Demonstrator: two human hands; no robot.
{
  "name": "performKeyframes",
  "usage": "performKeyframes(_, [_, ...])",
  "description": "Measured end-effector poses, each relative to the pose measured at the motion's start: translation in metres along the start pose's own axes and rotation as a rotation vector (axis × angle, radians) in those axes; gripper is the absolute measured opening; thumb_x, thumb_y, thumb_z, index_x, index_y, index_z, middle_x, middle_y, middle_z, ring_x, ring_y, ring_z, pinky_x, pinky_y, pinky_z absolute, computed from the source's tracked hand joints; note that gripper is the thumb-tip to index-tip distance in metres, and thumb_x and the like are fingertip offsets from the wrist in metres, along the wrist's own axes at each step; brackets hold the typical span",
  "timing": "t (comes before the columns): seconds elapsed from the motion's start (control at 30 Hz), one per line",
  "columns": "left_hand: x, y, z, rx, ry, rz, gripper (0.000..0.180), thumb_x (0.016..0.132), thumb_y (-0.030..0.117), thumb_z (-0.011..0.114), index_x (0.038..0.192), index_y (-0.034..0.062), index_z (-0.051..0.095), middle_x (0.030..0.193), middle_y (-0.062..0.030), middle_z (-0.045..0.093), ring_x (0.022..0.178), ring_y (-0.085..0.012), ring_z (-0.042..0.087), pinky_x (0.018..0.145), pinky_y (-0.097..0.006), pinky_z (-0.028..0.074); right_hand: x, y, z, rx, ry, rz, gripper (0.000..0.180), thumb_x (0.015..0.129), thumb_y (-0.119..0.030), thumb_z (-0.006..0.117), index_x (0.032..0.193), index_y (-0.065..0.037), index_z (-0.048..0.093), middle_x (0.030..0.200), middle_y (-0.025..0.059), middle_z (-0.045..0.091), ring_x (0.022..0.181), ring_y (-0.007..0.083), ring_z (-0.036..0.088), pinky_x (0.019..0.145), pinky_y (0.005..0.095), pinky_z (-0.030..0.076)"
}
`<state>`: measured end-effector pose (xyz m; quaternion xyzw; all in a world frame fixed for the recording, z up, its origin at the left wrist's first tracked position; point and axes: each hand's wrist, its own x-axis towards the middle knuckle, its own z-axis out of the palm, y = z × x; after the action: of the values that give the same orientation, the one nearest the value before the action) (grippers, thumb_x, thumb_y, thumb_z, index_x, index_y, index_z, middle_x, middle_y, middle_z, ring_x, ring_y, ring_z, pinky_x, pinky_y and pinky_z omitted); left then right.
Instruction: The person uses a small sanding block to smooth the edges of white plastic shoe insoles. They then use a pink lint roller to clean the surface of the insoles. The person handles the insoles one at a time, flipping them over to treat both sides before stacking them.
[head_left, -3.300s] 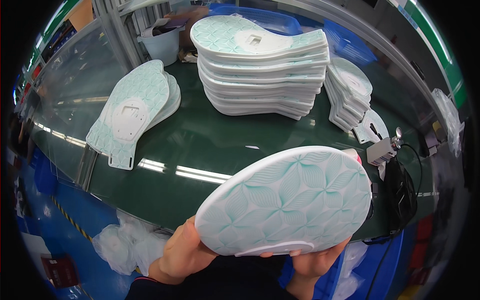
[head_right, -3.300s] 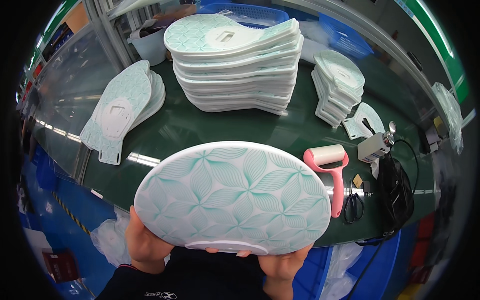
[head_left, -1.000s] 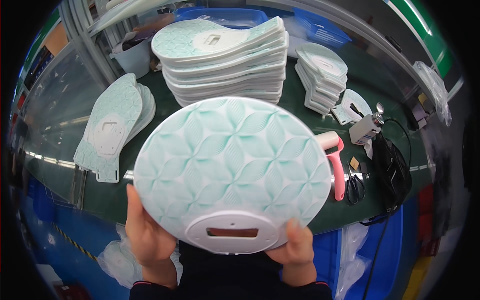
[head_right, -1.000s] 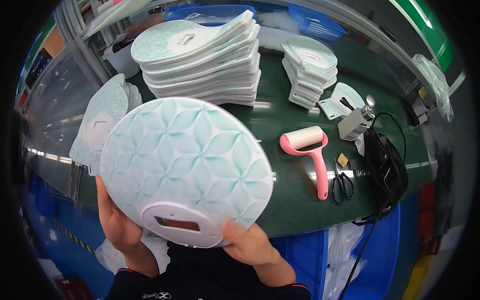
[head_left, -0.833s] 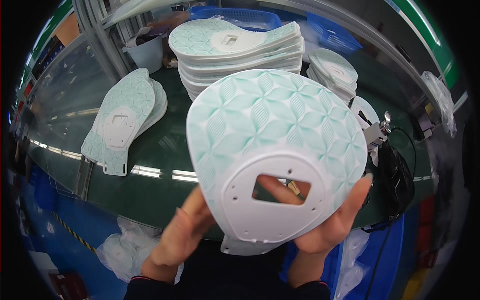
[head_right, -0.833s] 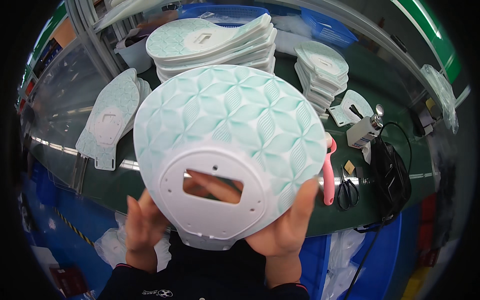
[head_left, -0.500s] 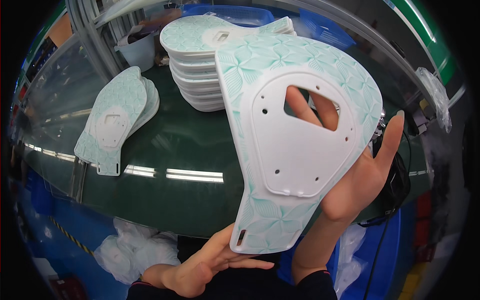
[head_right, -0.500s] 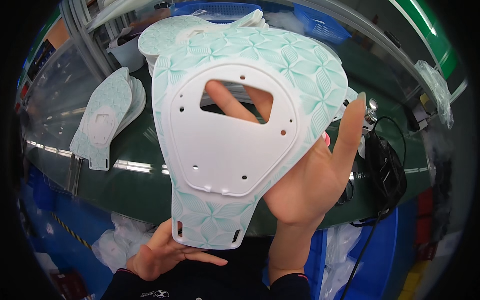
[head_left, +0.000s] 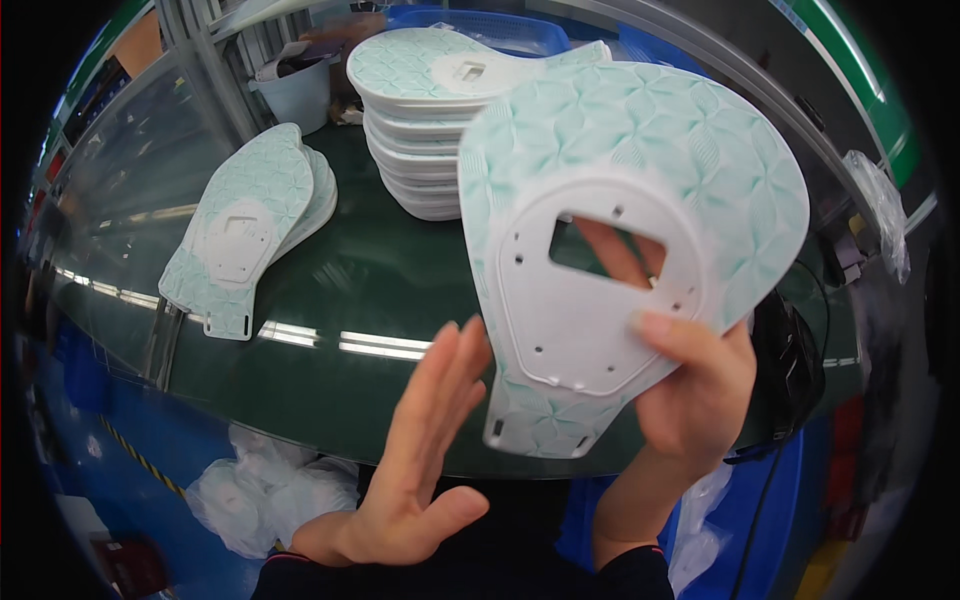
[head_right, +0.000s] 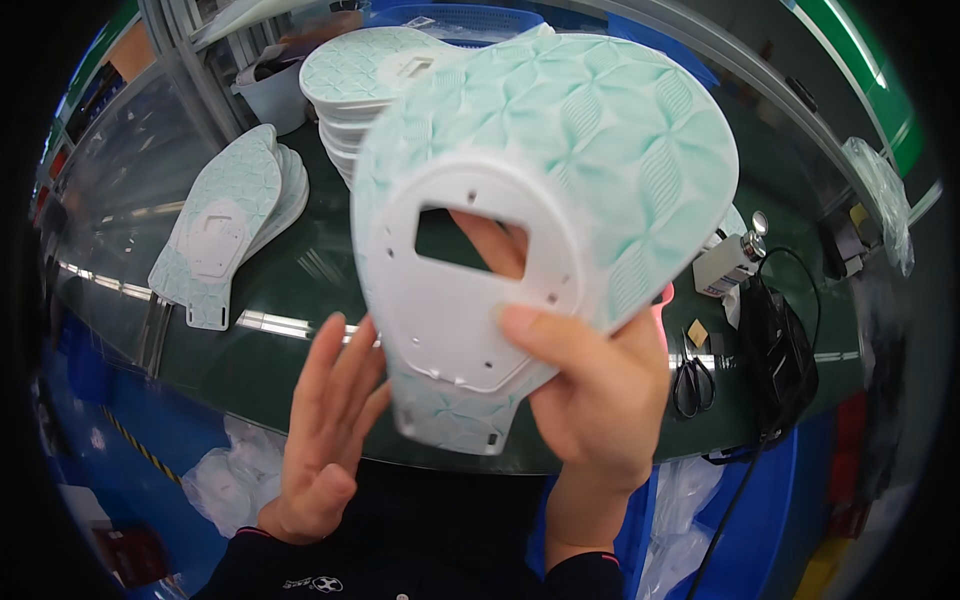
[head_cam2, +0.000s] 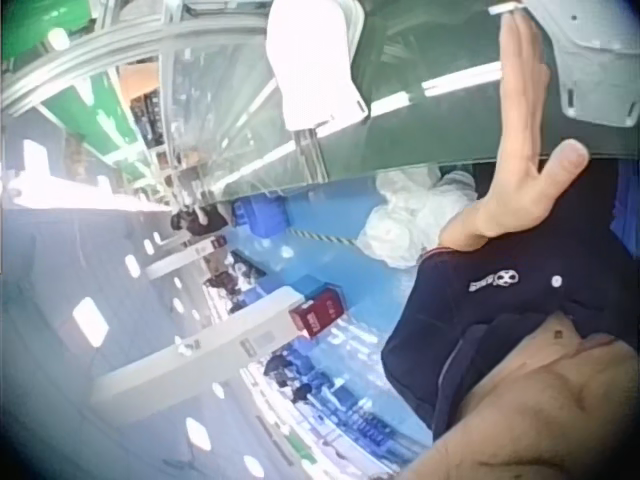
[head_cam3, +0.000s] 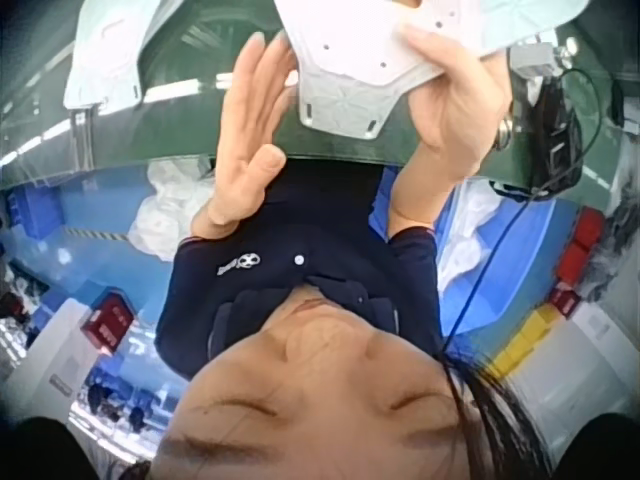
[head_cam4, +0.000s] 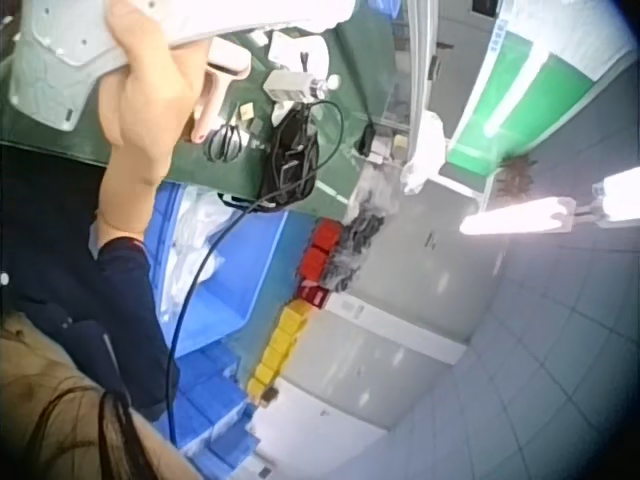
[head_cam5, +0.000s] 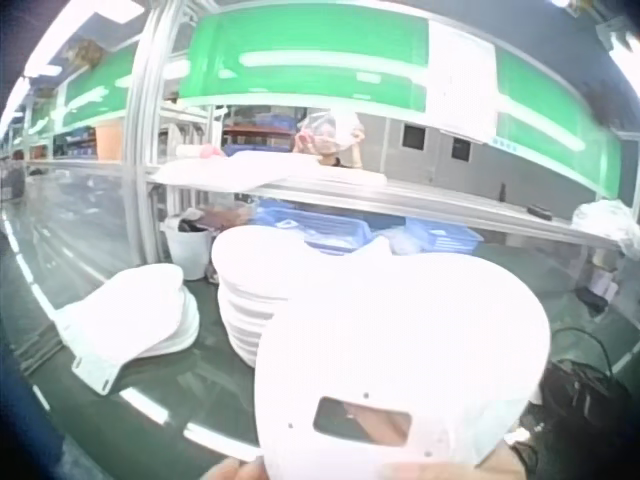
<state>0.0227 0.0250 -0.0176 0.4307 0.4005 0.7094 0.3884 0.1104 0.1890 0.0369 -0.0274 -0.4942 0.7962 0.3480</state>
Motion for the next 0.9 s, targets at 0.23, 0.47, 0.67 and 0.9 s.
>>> performKeyframes(0.23, [0.001, -0.018, -0.004, -0.235, 0.096, 0.032, 0.085, 0.075, 0.022, 0.069, 0.135, -0.0016, 0.013, 0.137, -0.0147, 0.024, 0.126, -0.0241, 0.027, 0.103, -0.036, 0.023, -0.041, 0.049, 0.023, -1.072, -0.414, -0.318, 0.054, 0.066, 0.007, 0.050, 0.116, -0.011, 0.057, 0.134, 0.0072, 0.039, 0.128, 0.0428, 0.019, 0.103, 0.0512, 0.013])
performKeyframes(0.47, [0.019, 0.009, -0.012, -0.346, 0.170, -0.086, 0.090, 0.080, 0.064, 0.037, 0.135, -0.0017, 0.009, 0.134, -0.0219, 0.027, 0.122, -0.0374, 0.032, 0.098, -0.047, 0.033, -0.078, 0.052, -0.012, -0.488, 0.141, -0.245, 0.050, 0.080, -0.014, 0.052, 0.121, 0.008, 0.035, 0.070, 0.0108, 0.064, 0.108, 0.0267, 0.051, 0.099, 0.0425, 0.028])
performKeyframes(0.67, [0.014, 0.017, -0.012, -0.396, 0.188, -0.162, 0.093, 0.077, 0.068, 0.036, 0.137, 0.0035, 0.005, 0.136, -0.0230, 0.021, 0.121, -0.0404, 0.032, 0.088, -0.059, 0.039, -0.068, 0.062, -0.017, -0.088, 0.258, -0.101, 0.089, 0.072, -0.027, 0.065, 0.137, 0.000, 0.010, 0.134, 0.0204, 0.027, 0.123, 0.0327, 0.034, 0.096, 0.0425, 0.033])
performKeyframes(0.9, [0.014, 0.016, -0.011, -0.533, 0.123, -0.131, 0.093, 0.077, 0.068, 0.035, 0.137, 0.0041, 0.004, 0.138, -0.0229, 0.017, 0.121, -0.0428, 0.030, 0.088, -0.060, 0.039, -0.066, 0.059, -0.004, -0.211, 0.452, -0.188, 0.097, 0.065, -0.011, 0.067, 0.138, -0.004, 0.003, 0.136, 0.0198, 0.023, 0.122, 0.0334, 0.035, 0.092, 0.0408, 0.041])
